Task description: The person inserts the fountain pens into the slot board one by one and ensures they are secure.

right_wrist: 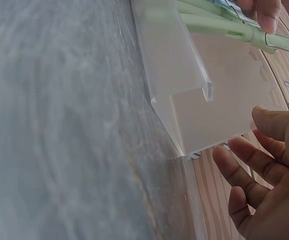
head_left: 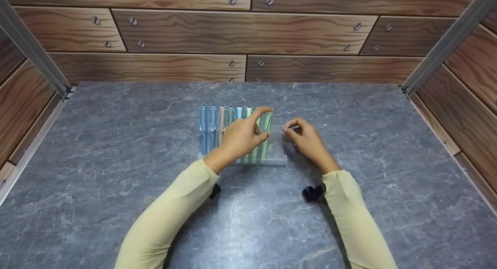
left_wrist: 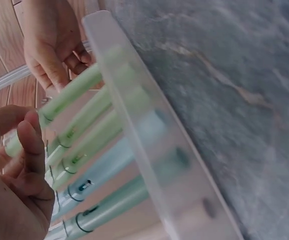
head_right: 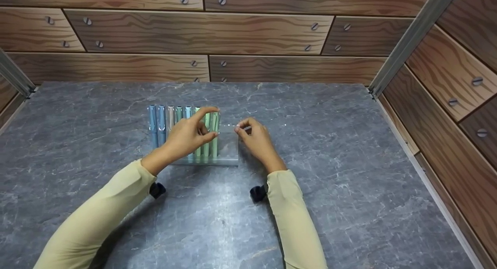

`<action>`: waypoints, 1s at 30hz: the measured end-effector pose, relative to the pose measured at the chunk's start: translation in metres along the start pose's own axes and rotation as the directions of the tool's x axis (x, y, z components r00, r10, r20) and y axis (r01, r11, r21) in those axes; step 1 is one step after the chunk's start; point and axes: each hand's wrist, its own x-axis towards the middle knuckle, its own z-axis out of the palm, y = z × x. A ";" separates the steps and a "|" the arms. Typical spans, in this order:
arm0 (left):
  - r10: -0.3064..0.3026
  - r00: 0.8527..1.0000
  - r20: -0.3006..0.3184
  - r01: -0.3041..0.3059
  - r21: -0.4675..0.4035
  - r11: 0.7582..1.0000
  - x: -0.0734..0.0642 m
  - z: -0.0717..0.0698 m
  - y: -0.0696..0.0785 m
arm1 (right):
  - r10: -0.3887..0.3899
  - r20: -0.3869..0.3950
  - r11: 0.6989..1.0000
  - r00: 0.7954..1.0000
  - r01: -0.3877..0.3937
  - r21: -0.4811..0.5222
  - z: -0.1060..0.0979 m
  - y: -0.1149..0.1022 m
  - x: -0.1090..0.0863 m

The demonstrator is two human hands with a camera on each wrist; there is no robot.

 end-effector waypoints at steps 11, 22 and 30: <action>-0.118 0.992 0.044 0.116 0.058 0.992 0.005 -0.003 0.010 | 0.019 0.011 1.000 1.000 -0.019 0.021 0.000 0.000 0.000; -0.208 0.973 0.097 0.202 0.068 0.977 0.010 -0.008 0.012 | 0.003 0.004 1.000 1.000 -0.003 0.024 0.000 -0.001 0.001; -0.206 0.974 0.096 0.200 0.069 0.977 0.012 -0.007 0.009 | 0.005 -0.001 1.000 1.000 -0.004 0.014 -0.001 0.001 0.001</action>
